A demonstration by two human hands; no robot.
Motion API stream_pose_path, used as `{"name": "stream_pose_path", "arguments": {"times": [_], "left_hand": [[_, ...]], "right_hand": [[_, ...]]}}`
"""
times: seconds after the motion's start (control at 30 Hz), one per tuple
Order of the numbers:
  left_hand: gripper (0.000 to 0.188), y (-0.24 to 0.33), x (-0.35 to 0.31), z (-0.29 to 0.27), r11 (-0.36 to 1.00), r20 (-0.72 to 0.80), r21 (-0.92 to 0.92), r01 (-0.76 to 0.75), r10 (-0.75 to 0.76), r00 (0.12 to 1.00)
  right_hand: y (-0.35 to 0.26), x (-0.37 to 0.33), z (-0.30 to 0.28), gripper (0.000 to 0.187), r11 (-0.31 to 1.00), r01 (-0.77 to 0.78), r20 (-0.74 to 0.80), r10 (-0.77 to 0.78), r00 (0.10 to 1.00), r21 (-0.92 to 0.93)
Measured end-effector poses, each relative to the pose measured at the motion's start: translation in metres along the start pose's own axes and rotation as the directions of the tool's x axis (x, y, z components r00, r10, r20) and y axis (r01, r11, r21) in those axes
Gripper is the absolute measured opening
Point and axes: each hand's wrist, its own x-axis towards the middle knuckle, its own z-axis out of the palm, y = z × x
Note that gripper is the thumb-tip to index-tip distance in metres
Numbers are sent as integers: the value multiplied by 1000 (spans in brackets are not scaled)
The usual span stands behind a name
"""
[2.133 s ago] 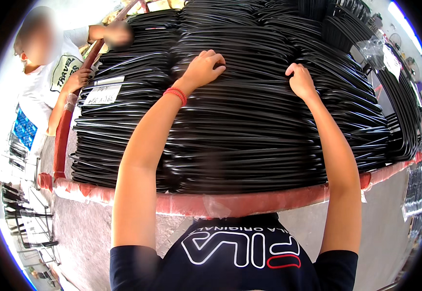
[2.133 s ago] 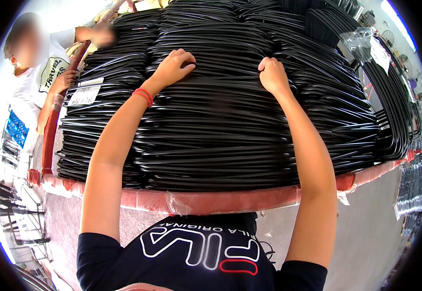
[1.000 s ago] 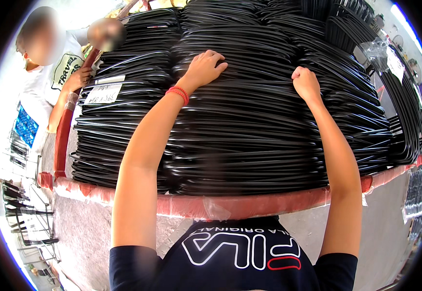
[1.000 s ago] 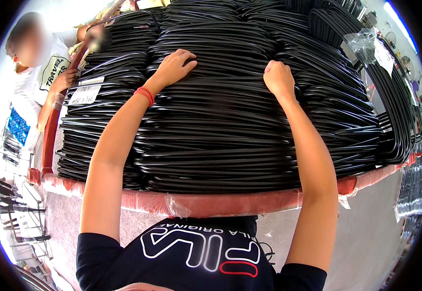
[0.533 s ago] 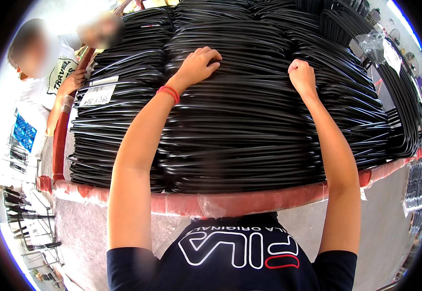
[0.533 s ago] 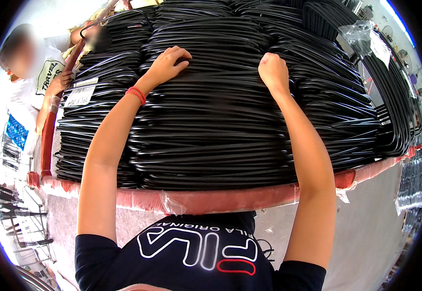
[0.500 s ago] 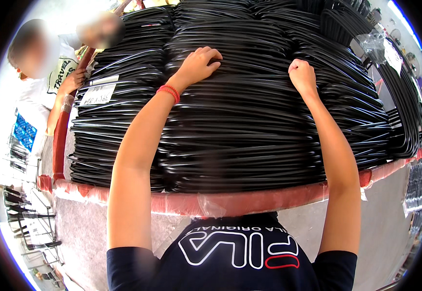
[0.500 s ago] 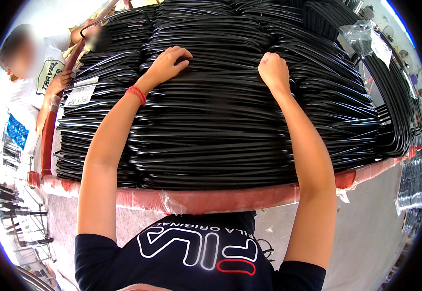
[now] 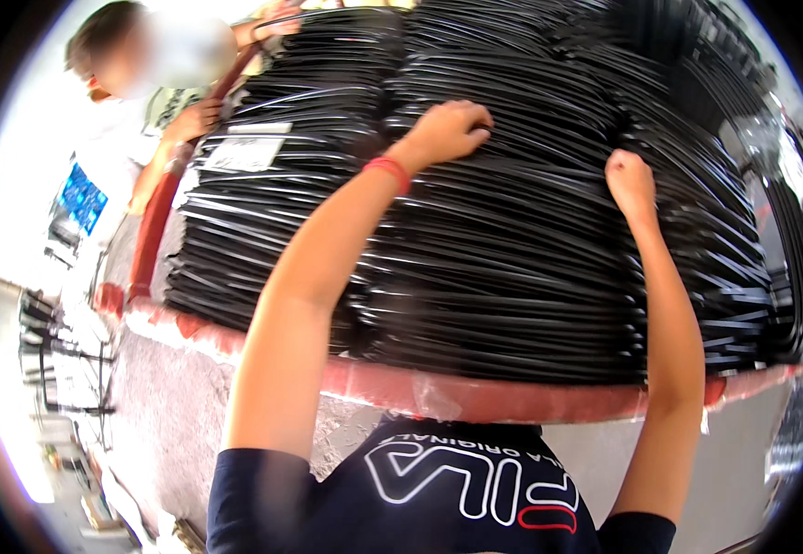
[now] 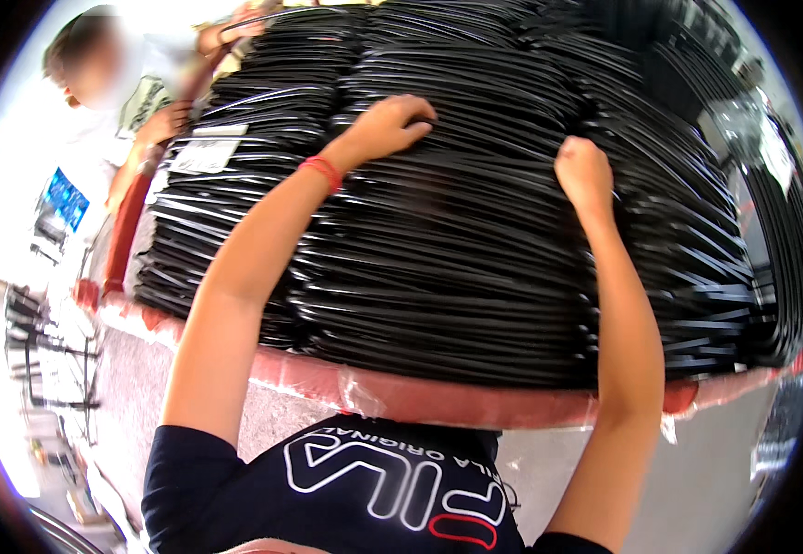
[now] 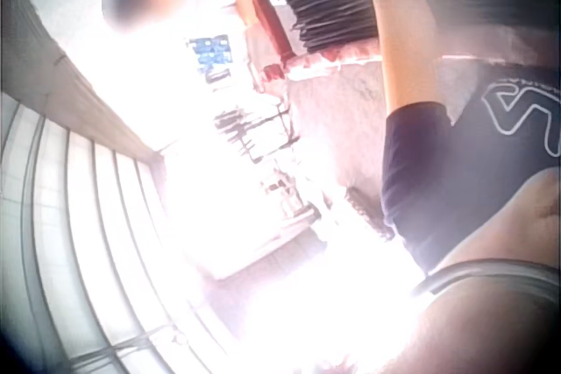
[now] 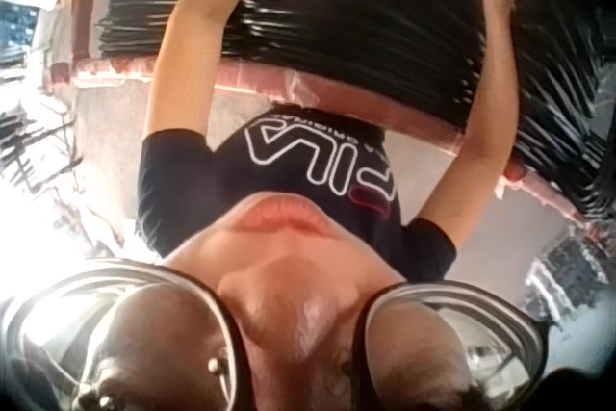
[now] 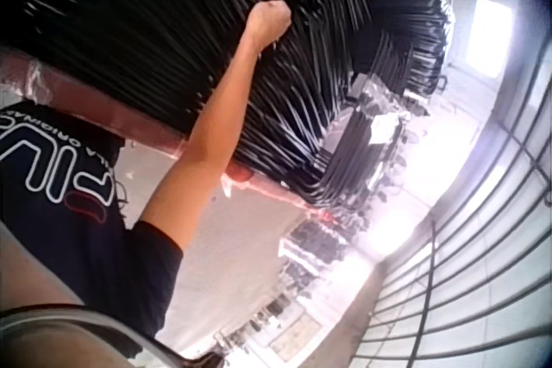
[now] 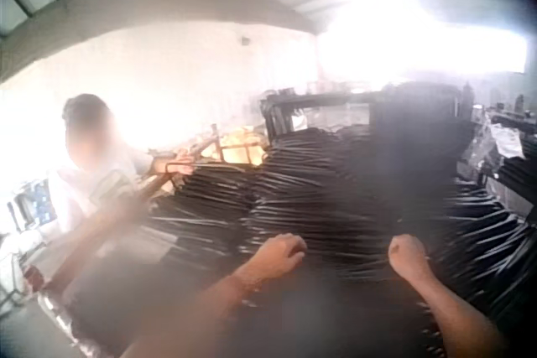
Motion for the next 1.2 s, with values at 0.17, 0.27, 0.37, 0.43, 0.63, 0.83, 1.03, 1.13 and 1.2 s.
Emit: {"name": "stream_pose_path", "arguments": {"times": [0.17,0.27,0.37,0.43,0.63,0.83,1.03,1.13,1.2], "left_hand": [[19,-3,-4,3,999,-46,47,-13,16,999],[22,-1,-6,0,998,-21,63,12,-11,1000],[27,-1,-5,-1,997,29,62,44,-46,999],[27,-1,-5,-1,997,26,67,39,-41,999],[27,-3,-5,2,997,4,69,36,-36,999],[27,-2,-5,2,997,10,62,46,-47,999],[27,-4,-5,3,997,1,66,34,-34,999],[26,-5,-5,3,998,-11,64,25,-24,1000],[26,-5,-5,4,997,-10,71,29,-28,1000]], "right_hand": [[6,3,5,16,1000,8,20,-8,1000,-6],[-6,-2,0,16,1000,-3,38,2,999,15],[-3,-1,-1,15,999,30,31,-30,999,21],[-4,-1,-1,15,1000,19,33,-19,999,13],[-11,-3,-4,16,1000,-3,29,3,1000,13],[-8,-2,-3,15,1000,-1,32,1,999,-1],[-10,-3,-4,15,1000,-3,25,3,1000,-3],[-12,-4,-5,15,1000,4,23,-4,1000,7],[-13,-4,-5,15,1000,-9,27,9,1000,7]]}}
